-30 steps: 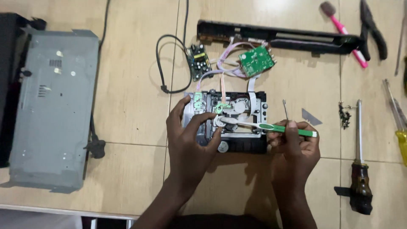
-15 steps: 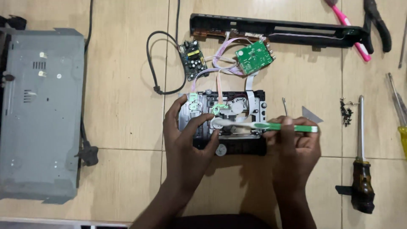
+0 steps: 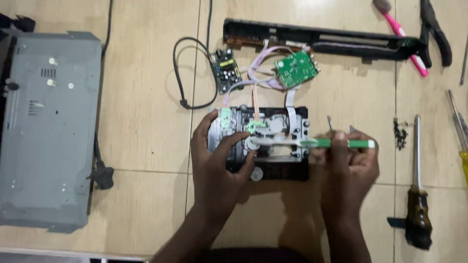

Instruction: The person cleans the internal components of a disassembled electronic device, likely a VCR or DVD player, using a toothbrush and a metal pick. They scrub various parts of the mechanism and use the pick to remove debris from tight spaces.

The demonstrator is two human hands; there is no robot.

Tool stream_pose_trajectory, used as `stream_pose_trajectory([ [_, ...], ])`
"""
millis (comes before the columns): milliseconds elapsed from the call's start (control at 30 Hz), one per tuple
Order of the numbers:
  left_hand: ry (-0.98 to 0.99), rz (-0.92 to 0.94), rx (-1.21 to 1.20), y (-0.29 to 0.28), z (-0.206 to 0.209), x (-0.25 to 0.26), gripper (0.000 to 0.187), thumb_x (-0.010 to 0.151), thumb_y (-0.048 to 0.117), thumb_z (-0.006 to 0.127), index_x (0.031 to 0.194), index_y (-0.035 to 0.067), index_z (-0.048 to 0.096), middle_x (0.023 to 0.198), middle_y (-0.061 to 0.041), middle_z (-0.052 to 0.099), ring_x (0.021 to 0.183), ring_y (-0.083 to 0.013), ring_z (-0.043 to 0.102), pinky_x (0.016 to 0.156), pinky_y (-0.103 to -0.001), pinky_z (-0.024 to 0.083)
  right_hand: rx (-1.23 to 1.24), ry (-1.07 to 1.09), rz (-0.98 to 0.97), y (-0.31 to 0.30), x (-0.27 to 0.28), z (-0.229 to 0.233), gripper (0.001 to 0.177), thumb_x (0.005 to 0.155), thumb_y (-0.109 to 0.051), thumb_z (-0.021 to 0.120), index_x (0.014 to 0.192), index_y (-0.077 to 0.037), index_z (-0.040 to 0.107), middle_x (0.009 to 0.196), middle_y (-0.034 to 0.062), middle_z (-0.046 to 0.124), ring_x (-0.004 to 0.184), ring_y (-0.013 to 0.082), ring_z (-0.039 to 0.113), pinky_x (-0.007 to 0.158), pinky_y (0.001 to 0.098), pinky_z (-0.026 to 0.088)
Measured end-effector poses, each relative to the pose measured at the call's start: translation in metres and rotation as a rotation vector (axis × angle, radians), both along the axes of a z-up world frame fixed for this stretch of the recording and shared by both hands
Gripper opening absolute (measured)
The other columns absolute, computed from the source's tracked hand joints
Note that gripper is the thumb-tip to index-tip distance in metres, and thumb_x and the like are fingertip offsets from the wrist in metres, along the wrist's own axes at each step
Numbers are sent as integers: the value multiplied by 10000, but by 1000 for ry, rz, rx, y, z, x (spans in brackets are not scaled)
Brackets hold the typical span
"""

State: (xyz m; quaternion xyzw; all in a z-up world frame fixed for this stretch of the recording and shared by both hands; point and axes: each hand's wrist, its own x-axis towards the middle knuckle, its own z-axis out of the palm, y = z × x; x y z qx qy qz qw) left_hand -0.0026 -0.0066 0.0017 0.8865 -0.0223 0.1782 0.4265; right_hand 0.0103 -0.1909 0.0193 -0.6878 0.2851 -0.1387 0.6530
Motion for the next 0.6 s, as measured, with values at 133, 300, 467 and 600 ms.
stream_pose_trajectory([
  [133, 23, -24, 14, 1, 0, 1, 325, 850, 95, 821, 1156, 141, 723, 1500, -220, 425, 1448, -431, 430, 1115, -568, 457, -3, -43, 90, 9, -1, 6, 167, 1048, -133, 588, 951, -123, 452, 817, 103, 658, 605, 123, 614, 579, 253, 516],
  [300, -10, 21, 10, -1, -1, -1, 309, 822, 84, 819, 1119, 136, 751, 1485, -226, 443, 1411, -410, 464, 1121, -513, 453, 148, -80, 14, 9, 1, -5, 153, 1038, -128, 604, 1011, -145, 453, 927, 120, 669, 588, 114, 582, 561, 233, 481],
  [467, -56, 8, 32, 0, -5, 0, 346, 812, 84, 848, 1136, 109, 731, 1475, -250, 448, 1407, -430, 466, 1127, -524, 461, 57, -83, 66, 0, -8, -11, 132, 1059, -134, 596, 1025, -139, 469, 951, 130, 690, 612, 125, 588, 572, 241, 501],
  [600, -74, 11, 54, 0, -5, 0, 341, 820, 109, 844, 1138, 119, 723, 1483, -237, 444, 1393, -429, 475, 1109, -526, 463, 89, -105, 8, -1, -3, -29, 147, 1058, -172, 614, 1031, -175, 470, 966, 126, 719, 647, 145, 667, 519, 207, 487],
])
